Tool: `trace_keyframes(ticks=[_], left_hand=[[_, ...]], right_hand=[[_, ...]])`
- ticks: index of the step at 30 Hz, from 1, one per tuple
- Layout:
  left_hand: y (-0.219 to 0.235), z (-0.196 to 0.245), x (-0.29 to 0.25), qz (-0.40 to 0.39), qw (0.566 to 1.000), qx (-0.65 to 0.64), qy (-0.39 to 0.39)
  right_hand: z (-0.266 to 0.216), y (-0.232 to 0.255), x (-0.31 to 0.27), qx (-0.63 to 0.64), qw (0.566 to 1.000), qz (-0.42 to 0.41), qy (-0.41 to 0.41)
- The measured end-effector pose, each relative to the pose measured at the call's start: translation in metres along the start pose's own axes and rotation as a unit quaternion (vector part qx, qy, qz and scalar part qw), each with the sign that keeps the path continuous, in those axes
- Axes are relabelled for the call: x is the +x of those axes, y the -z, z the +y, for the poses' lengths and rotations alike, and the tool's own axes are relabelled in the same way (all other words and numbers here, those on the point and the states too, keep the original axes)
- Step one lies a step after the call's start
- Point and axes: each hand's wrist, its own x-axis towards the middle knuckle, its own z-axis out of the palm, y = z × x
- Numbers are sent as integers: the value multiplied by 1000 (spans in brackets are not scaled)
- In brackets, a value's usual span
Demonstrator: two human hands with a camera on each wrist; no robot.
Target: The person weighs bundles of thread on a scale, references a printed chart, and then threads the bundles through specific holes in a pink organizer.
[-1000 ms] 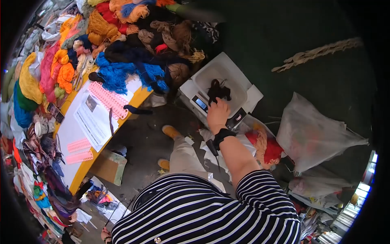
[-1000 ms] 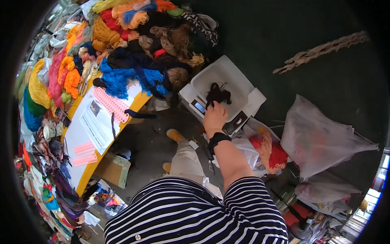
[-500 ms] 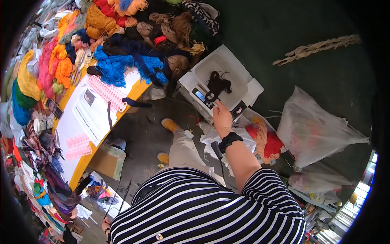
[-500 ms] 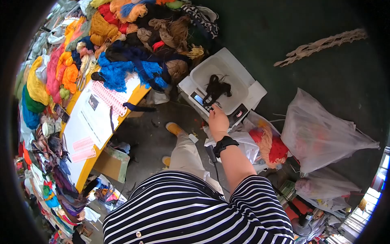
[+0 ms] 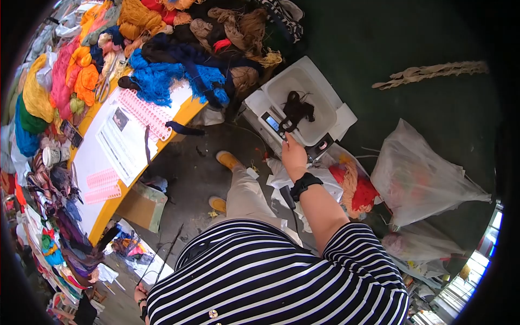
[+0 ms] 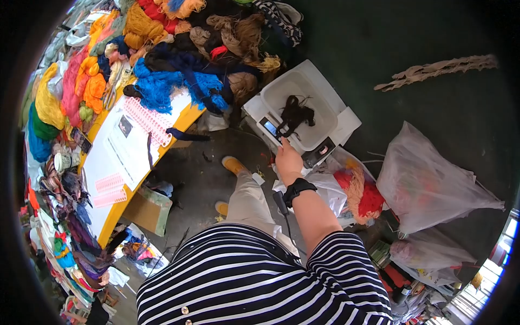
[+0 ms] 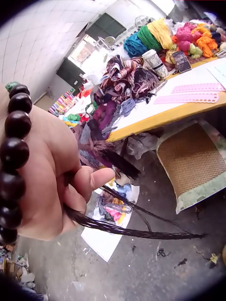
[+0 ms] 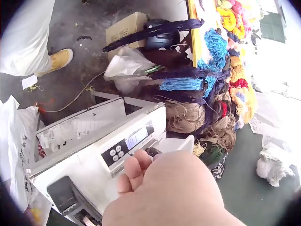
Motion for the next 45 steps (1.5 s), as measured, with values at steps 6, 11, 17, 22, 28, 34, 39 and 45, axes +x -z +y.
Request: trace_keyframes(ticks=[6, 11, 17, 22, 28, 34, 39, 45], left_hand=[[-2, -2, -4, -1, 1000, -2, 3], [2, -6, -6, -8, 1000, -5, 3], [-43, 7, -102, 61, 996, -60, 4], [-54, 2, -86, -31, 991, -132, -8], [-107, 38, -153, -299, 924, -236, -21], [-137, 115, -298, -579, 766, -274, -62], [-144, 147, -355, -696, 662, -205, -189], [-140, 161, -385, -712, 647, -207, -177]], right_hand=[[-7, -7, 12, -19, 1000, 2, -10], [-18, -7, 22, -68, 996, -36, -52], [-2, -30, 42, -60, 992, -88, -61], [-5, 1, 44, -49, 998, -34, 4], [-108, 110, 28, 249, 955, -141, 79], [-285, 179, -46, 145, 868, -105, 463], [-377, 188, -99, 224, 830, -410, 304], [-425, 152, -146, 400, 655, -623, 149]])
